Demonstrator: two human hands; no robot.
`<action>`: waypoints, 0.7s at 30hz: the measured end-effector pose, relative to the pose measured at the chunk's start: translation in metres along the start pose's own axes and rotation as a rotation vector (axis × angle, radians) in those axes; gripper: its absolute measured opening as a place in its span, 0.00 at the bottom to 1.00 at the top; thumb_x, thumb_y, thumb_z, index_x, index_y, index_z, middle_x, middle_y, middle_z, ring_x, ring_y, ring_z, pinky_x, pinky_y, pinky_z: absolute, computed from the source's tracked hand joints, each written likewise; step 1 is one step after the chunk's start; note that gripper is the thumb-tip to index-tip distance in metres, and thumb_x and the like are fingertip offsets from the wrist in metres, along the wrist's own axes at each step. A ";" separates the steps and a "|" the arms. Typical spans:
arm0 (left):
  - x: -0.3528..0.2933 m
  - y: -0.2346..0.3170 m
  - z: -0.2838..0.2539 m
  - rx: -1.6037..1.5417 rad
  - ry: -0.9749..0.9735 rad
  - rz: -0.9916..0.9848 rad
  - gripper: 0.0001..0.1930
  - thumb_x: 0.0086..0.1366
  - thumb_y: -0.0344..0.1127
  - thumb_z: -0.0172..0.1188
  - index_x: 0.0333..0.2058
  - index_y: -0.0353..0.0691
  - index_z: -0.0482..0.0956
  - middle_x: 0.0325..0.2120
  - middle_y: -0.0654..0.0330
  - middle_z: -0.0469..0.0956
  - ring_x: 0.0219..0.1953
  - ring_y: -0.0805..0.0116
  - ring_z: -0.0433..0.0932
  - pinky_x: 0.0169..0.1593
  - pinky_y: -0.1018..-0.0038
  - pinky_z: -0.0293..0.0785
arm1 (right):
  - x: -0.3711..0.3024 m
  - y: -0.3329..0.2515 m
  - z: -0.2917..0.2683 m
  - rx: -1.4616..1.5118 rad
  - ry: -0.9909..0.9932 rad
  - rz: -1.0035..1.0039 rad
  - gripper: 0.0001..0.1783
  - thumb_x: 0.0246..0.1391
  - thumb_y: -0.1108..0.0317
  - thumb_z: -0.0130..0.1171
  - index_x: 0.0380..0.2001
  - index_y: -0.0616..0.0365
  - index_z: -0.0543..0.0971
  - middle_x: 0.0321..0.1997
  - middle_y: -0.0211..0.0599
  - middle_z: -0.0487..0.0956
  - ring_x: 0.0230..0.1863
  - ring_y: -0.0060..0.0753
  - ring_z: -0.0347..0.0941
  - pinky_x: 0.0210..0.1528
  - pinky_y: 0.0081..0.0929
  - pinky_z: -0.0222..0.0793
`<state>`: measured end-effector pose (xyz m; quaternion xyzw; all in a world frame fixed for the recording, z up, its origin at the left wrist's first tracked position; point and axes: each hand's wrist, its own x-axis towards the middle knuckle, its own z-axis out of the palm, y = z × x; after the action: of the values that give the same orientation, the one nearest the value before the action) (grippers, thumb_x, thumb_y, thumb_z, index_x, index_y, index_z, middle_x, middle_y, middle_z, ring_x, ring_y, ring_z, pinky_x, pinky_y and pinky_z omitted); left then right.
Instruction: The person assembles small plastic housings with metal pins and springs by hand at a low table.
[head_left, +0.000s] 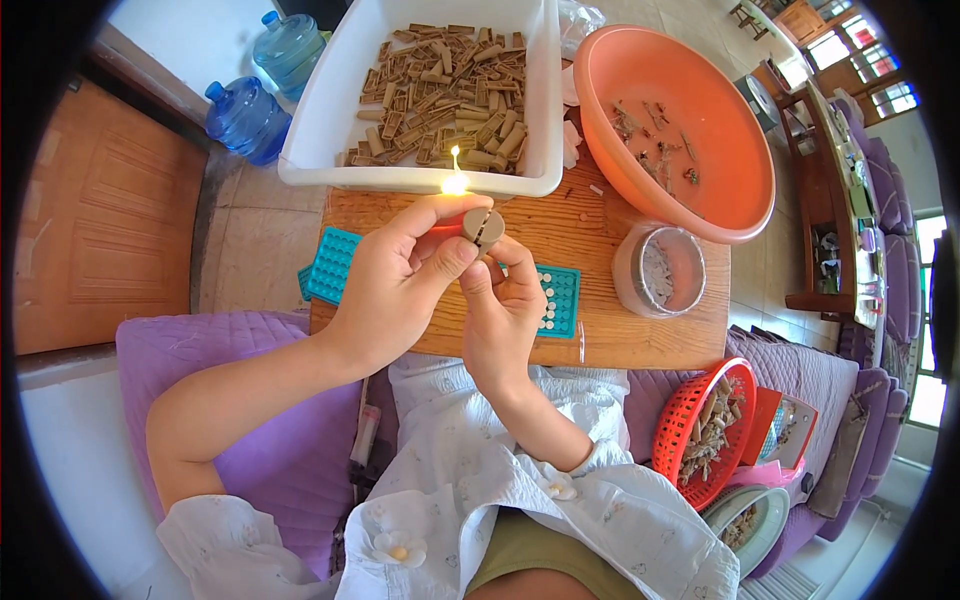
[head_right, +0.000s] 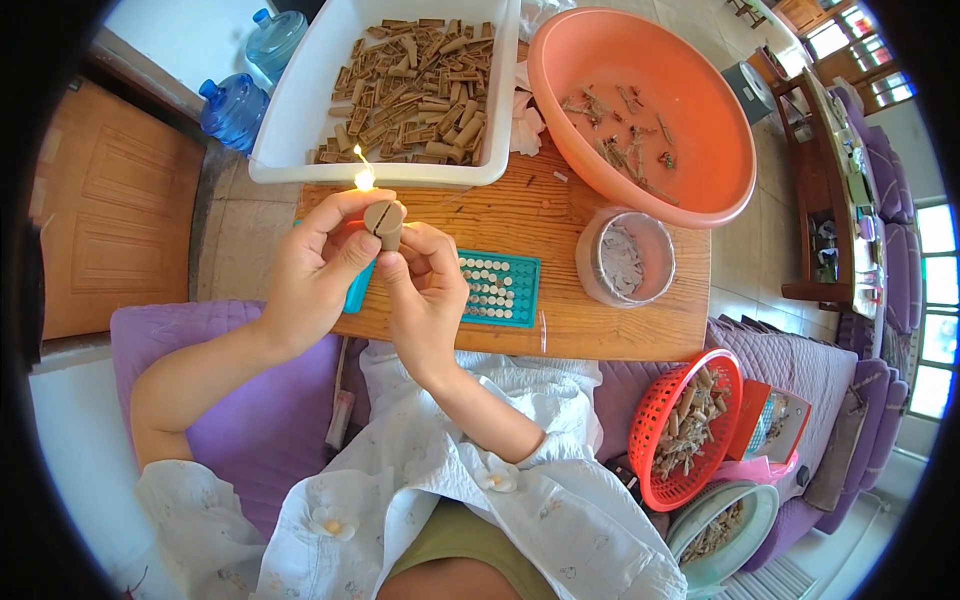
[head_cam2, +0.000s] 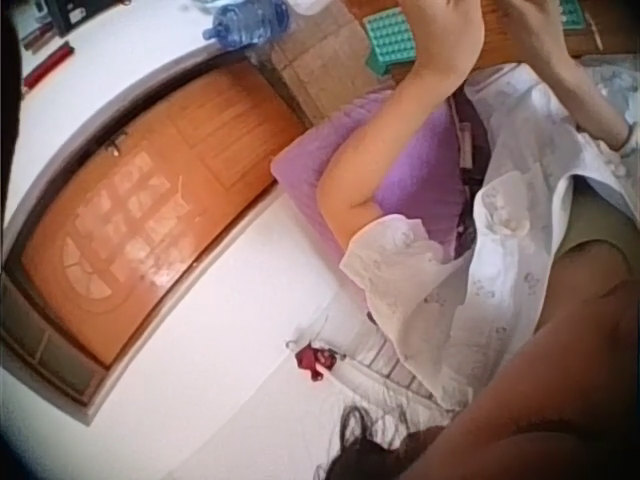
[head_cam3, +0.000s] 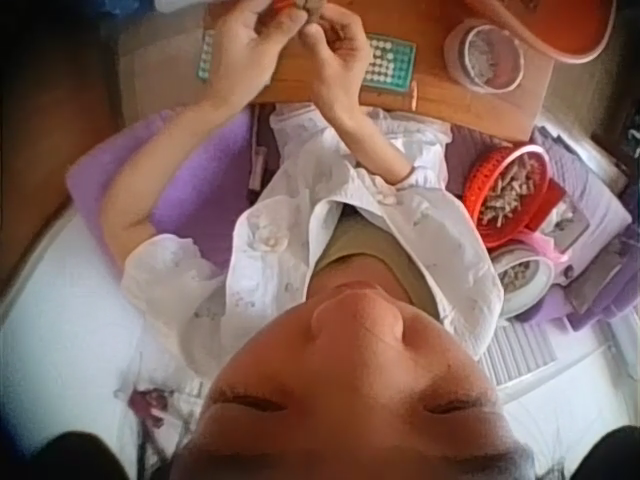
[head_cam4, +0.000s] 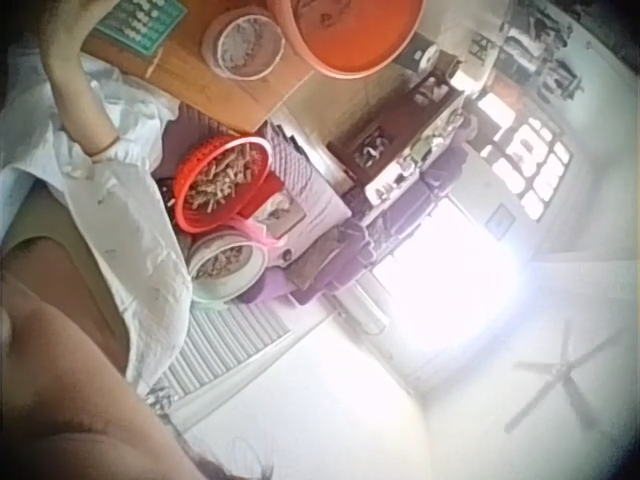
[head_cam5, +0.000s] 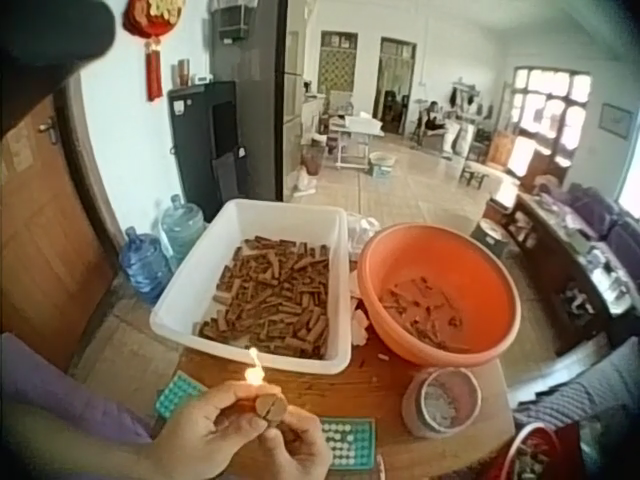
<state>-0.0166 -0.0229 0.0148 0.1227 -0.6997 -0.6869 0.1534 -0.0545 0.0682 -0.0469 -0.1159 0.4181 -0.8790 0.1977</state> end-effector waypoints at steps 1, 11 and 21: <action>-0.001 -0.001 0.000 -0.001 -0.001 -0.005 0.14 0.60 0.30 0.51 0.45 0.35 0.69 0.34 0.61 0.74 0.37 0.77 0.72 0.41 0.79 0.69 | 0.000 0.001 0.000 -0.095 -0.002 -0.039 0.11 0.50 0.75 0.53 0.38 0.63 0.69 0.42 0.33 0.68 0.41 0.21 0.67 0.42 0.18 0.65; 0.001 -0.007 -0.004 0.656 -0.022 0.569 0.20 0.52 0.40 0.58 0.44 0.41 0.71 0.32 0.56 0.74 0.25 0.68 0.73 0.29 0.76 0.71 | 0.008 -0.007 0.005 -0.439 -0.047 -0.106 0.13 0.41 0.76 0.60 0.30 0.62 0.67 0.35 0.33 0.66 0.36 0.22 0.67 0.38 0.19 0.66; 0.006 -0.002 -0.007 0.721 -0.176 0.618 0.22 0.57 0.50 0.51 0.41 0.36 0.72 0.39 0.55 0.74 0.35 0.63 0.75 0.33 0.75 0.73 | 0.011 -0.004 -0.004 -0.623 -0.041 -0.304 0.17 0.35 0.78 0.60 0.33 0.61 0.69 0.33 0.36 0.69 0.33 0.31 0.68 0.33 0.22 0.66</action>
<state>-0.0194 -0.0321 0.0130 -0.1042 -0.9073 -0.3305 0.2383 -0.0671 0.0679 -0.0454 -0.2492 0.6403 -0.7261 0.0277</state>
